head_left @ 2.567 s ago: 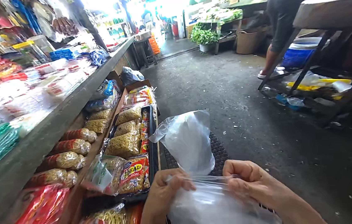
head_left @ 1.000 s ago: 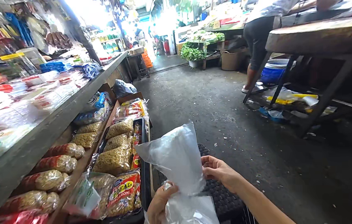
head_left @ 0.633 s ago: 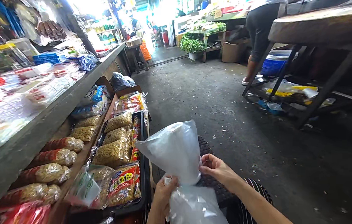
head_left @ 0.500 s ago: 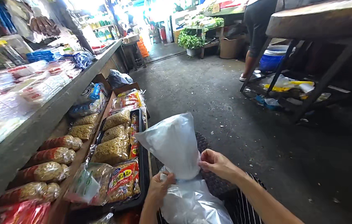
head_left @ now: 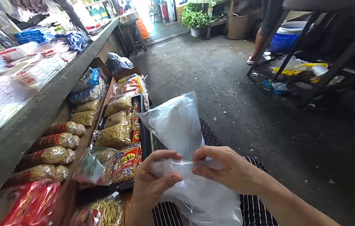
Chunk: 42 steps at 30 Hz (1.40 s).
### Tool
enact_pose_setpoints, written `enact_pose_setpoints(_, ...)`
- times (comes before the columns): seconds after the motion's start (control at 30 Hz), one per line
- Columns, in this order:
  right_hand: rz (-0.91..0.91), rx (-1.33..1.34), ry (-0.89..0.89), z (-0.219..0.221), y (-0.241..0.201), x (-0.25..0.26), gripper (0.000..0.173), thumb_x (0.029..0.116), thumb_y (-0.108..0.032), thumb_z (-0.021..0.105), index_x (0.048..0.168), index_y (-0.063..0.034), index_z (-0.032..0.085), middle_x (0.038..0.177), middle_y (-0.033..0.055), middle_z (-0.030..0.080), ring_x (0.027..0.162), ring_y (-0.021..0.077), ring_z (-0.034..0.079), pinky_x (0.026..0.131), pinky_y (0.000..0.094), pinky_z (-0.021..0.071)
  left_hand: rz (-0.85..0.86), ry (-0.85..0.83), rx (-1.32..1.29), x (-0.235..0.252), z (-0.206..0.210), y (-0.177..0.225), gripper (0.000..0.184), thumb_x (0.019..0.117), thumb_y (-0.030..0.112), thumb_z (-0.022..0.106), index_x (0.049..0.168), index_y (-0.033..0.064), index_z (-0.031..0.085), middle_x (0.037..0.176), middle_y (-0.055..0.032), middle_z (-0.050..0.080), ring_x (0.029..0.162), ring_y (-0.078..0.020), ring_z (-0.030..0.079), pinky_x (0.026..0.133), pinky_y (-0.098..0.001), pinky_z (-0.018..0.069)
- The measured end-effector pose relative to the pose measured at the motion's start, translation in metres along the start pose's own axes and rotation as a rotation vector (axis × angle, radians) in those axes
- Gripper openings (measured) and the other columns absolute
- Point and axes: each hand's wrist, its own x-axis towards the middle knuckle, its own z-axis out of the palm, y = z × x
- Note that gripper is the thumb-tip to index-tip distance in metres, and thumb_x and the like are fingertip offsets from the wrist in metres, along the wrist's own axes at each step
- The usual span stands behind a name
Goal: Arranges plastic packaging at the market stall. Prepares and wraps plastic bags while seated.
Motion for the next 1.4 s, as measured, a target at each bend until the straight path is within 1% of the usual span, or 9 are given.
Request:
enact_pose_setpoints(0.33,-0.135,-0.051,0.19,-0.006,0.005,0.006,0.018,0.0994,-0.022,0.066,0.102,-0.0063,0.074,0.093,-0.0005,0.066,0.089,-0.0039,0.061,0.079,0.0079,0.051,-0.086,0.173,0.008,0.0,0.019,-0.005,0.013,0.0938,0.018,0.073,0.106,0.0181,0.074,0.1,0.0088,0.074,0.089,0.0022,0.068,0.079,-0.0155,0.0569)
enact_pose_setpoints(0.57,-0.117,0.038,0.2,-0.009,0.006,0.009,0.022,0.1002,-0.026,0.065,0.094,-0.006,0.07,0.086,-0.0035,0.067,0.085,-0.0051,0.061,0.077,0.0092,0.0501,-0.04,0.186,-0.044,0.008,0.023,-0.01,0.01,0.0966,0.018,0.069,0.105,0.0149,0.073,0.109,-0.0006,0.074,0.105,-0.0083,0.07,0.092,-0.0232,0.0568)
enact_pose_setpoints(0.7,-0.13,-0.035,0.24,-0.005,0.008,0.01,0.022,0.1011,-0.025,0.064,0.096,-0.0048,0.07,0.085,-0.0027,0.07,0.081,-0.0065,0.062,0.075,0.0081,0.0508,-0.08,0.205,-0.14,0.01,0.029,-0.01,0.007,0.0947,0.02,0.071,0.1,0.0149,0.071,0.096,0.0017,0.074,0.091,-0.0033,0.069,0.082,-0.0188,0.0566)
enact_pose_setpoints(0.9,-0.21,0.055,0.249,-0.006,0.011,0.015,0.019,0.1049,-0.028,0.058,0.102,-0.0113,0.066,0.11,-0.001,0.071,0.112,0.006,0.064,0.098,0.0219,0.052,-0.1,0.277,-0.086,0.012,0.036,-0.013,0.005,0.0943,0.02,0.072,0.099,0.0182,0.071,0.088,0.0092,0.071,0.078,0.0046,0.066,0.072,-0.0132,0.0552)
enact_pose_setpoints(0.97,-0.197,0.31,0.179,-0.006,0.011,0.016,0.022,0.1062,-0.029,0.055,0.105,-0.0097,0.065,0.107,-0.0008,0.071,0.106,0.0045,0.066,0.094,0.0208,0.054,-0.13,0.253,-0.073,0.011,0.036,-0.013,0.004,0.0947,0.022,0.071,0.097,0.0193,0.071,0.085,0.0118,0.069,0.075,0.0068,0.063,0.07,-0.0116,0.0539)
enact_pose_setpoints(1.07,-0.088,0.573,0.12,-0.003,0.008,0.014,0.019,0.1061,-0.03,0.054,0.103,-0.0132,0.064,0.083,-0.0098,0.064,0.074,-0.0065,0.059,0.068,0.0101,0.0504,-0.17,0.187,-0.026,0.008,0.035,-0.017,0.013,0.0982,0.033,0.065,0.092,0.0233,0.071,0.075,0.0157,0.065,0.067,0.0105,0.058,0.062,-0.0084,0.0493)
enact_pose_setpoints(1.13,-0.036,0.584,0.057,-0.006,0.009,0.012,0.017,0.1052,-0.03,0.057,0.104,-0.0142,0.063,0.074,-0.0121,0.059,0.063,-0.0091,0.053,0.058,0.0079,0.0447,-0.143,0.191,-0.021,0.009,0.032,-0.018,0.02,0.1003,0.037,0.06,0.096,0.0227,0.074,0.083,0.0112,0.073,0.076,0.0056,0.067,0.071,-0.0127,0.0553)
enact_pose_setpoints(1.27,-0.034,0.475,-0.056,-0.025,0.017,0.003,0.022,0.099,-0.028,0.068,0.117,-0.0152,0.066,0.087,-0.0108,0.069,0.074,-0.0066,0.062,0.067,0.0117,0.0529,-0.169,0.222,-0.168,0.01,0.019,-0.01,0.03,0.1013,0.04,0.058,0.093,0.0205,0.079,0.087,0.0045,0.077,0.082,-0.0019,0.072,0.079,-0.0194,0.0593)
enact_pose_setpoints(1.4,-0.174,0.65,0.059,-0.047,0.015,0.006,0.021,0.1024,-0.028,0.062,0.121,-0.02,0.069,0.101,-0.0088,0.073,0.088,0.0008,0.068,0.087,0.0244,0.0588,-0.246,-0.124,-0.419,0.004,0.001,-0.007,0.031,0.1038,0.039,0.055,0.097,0.0199,0.078,0.088,0.0102,0.075,0.078,0.0062,0.067,0.073,-0.012,0.0532)
